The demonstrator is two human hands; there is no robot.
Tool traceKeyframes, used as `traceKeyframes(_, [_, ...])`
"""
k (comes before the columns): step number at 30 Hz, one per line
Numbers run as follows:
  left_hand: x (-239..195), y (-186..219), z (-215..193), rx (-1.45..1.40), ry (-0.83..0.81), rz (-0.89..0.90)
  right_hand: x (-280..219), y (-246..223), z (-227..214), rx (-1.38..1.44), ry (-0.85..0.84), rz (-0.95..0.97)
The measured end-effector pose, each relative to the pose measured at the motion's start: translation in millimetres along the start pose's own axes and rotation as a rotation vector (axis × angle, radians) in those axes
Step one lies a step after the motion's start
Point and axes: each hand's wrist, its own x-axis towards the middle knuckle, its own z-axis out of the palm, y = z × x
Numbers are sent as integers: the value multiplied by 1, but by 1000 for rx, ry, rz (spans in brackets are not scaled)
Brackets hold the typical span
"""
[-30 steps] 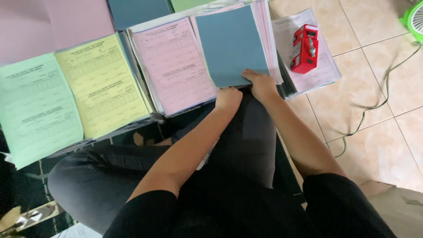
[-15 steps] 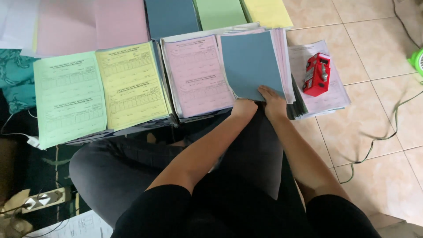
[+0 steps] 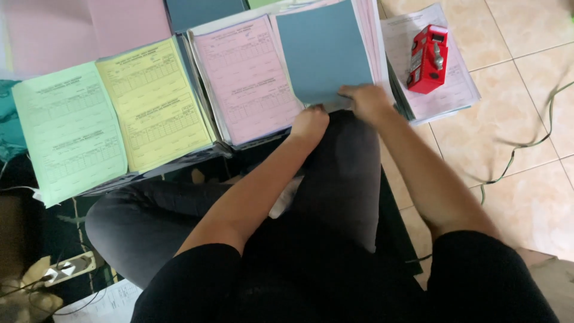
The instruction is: The person is organizing different colored sheets of paper into sets and stapling them together.
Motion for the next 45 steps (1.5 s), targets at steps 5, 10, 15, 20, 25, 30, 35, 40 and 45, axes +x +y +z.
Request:
traceKeyframes(5, [0,-10,-13,-104,-97,-81,47,24,-40,149,-289,10])
traceKeyframes(10, [7,-22,-12,-285,-194,-188,52,8,-62,52,-386,-101])
traceKeyframes(15, [29,-43,-29,-383,-280,-141,45,10,-70,137,-390,-59])
traceKeyframes(20, [36,-57,-47,-524,-414,-211,43,17,-57,176,-353,-41])
traceKeyframes(25, [44,-47,-44,-462,-523,-234,37,11,-59,197,-336,-14])
traceKeyframes(30, [46,-52,-16,-524,-526,-240,25,-4,-75,223,-266,11])
traceKeyframes(35, [44,-55,-37,-514,-551,-237,25,4,-68,181,-295,-20])
traceKeyframes(40, [40,-55,-11,-491,-529,-192,23,8,-54,144,-225,-11])
traceKeyframes(45, [26,-57,-5,-552,-375,-182,20,12,-38,115,-179,-27])
